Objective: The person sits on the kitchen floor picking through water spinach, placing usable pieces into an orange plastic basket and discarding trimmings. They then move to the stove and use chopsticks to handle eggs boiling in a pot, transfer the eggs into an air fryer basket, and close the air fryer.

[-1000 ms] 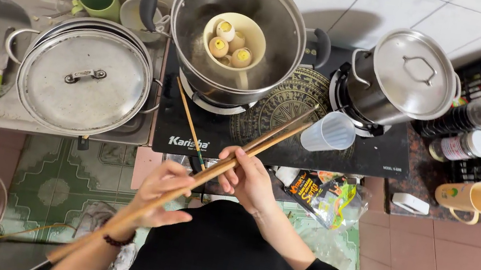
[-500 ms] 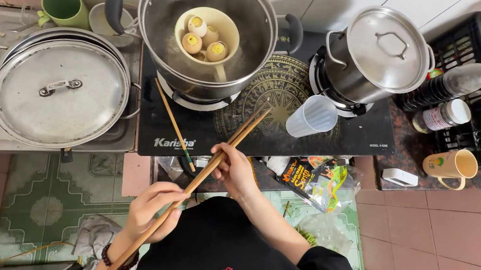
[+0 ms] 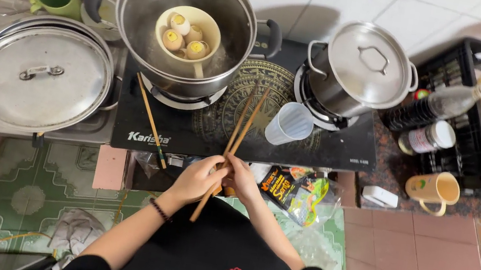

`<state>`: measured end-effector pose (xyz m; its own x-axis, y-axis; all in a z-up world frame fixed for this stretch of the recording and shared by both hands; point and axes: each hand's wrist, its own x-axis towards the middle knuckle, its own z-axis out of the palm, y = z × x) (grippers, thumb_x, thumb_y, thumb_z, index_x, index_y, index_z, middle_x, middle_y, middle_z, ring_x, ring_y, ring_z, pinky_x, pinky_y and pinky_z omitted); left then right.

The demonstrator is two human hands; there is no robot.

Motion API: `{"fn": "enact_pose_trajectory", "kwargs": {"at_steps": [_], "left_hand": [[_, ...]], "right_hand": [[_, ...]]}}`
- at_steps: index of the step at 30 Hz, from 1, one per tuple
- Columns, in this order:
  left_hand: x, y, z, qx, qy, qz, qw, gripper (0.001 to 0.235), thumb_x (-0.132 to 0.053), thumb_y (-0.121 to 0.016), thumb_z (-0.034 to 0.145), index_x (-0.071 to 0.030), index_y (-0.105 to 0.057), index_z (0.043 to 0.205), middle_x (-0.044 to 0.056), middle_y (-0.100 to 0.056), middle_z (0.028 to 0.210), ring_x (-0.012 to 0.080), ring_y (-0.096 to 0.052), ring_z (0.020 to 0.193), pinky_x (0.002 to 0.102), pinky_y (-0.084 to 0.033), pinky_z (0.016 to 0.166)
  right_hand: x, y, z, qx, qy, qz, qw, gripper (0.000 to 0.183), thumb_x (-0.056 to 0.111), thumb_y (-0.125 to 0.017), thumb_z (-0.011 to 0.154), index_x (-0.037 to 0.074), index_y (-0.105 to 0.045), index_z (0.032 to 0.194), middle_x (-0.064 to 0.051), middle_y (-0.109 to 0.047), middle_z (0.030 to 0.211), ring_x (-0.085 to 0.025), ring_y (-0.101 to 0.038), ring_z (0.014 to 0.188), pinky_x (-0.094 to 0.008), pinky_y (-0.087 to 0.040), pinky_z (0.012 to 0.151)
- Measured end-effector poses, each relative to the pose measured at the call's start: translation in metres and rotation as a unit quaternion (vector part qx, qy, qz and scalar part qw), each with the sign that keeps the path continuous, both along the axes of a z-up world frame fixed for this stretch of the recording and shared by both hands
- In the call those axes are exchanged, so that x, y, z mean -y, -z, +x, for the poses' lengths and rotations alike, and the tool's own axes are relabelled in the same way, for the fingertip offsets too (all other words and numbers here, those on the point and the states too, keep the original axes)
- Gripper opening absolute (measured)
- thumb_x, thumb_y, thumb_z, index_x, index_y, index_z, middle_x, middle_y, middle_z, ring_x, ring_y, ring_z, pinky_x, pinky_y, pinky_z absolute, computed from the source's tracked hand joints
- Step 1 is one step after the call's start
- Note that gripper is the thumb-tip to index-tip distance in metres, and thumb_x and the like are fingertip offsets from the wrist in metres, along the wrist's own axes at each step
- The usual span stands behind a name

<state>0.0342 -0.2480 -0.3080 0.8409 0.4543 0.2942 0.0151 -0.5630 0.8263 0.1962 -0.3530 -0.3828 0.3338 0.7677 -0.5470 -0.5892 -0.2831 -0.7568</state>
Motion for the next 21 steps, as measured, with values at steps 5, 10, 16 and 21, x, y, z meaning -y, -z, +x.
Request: {"fn": "enact_pose_trajectory", "kwargs": {"at_steps": [5,10,16,21], "left_hand": [[0.015,0.045,0.042,-0.065,-0.06,-0.104,0.991,0.031,-0.021,-0.066,0.101,-0.006,-0.062,0.128,0.013,-0.067,0.122,0.0325,-0.067,0.113,0.041,-0.053,0.098],[0.027,0.034,0.056,-0.05,-0.018,0.311,0.949,0.051,-0.01,-0.064,0.083,-0.007,-0.061,0.134,0.018,-0.051,0.143,0.0374,-0.05,0.137,0.051,-0.041,0.111],[0.038,0.032,0.017,-0.01,-0.066,0.2,0.978,0.047,-0.006,-0.065,0.088,-0.007,-0.064,0.135,0.018,-0.052,0.144,0.0385,-0.053,0.133,0.048,-0.045,0.11],[0.063,0.07,-0.011,-0.058,-0.165,-0.105,0.979,0.031,-0.015,-0.064,0.094,-0.007,-0.067,0.124,0.01,-0.07,0.119,0.022,-0.07,0.106,0.037,-0.057,0.093]], "right_hand": [[0.04,0.0,0.021,0.019,-0.045,-0.046,0.998,0.053,0.048,-0.046,0.104,0.002,-0.064,0.122,-0.007,-0.067,0.093,-0.02,-0.068,0.085,-0.034,-0.057,0.077],[0.055,0.003,0.031,-0.118,-0.054,-0.013,0.992,0.066,0.056,-0.039,0.102,-0.001,-0.059,0.128,-0.017,-0.07,0.112,-0.031,-0.069,0.103,-0.047,-0.054,0.094],[0.058,0.001,0.033,-0.103,-0.101,0.035,0.989,0.048,0.04,-0.049,0.103,0.001,-0.058,0.129,-0.013,-0.071,0.111,-0.029,-0.068,0.101,-0.045,-0.053,0.094],[0.058,0.013,0.029,-0.066,-0.125,0.058,0.988,0.031,0.026,-0.052,0.104,0.002,-0.059,0.123,-0.01,-0.071,0.103,-0.026,-0.07,0.096,-0.043,-0.056,0.087]]}}
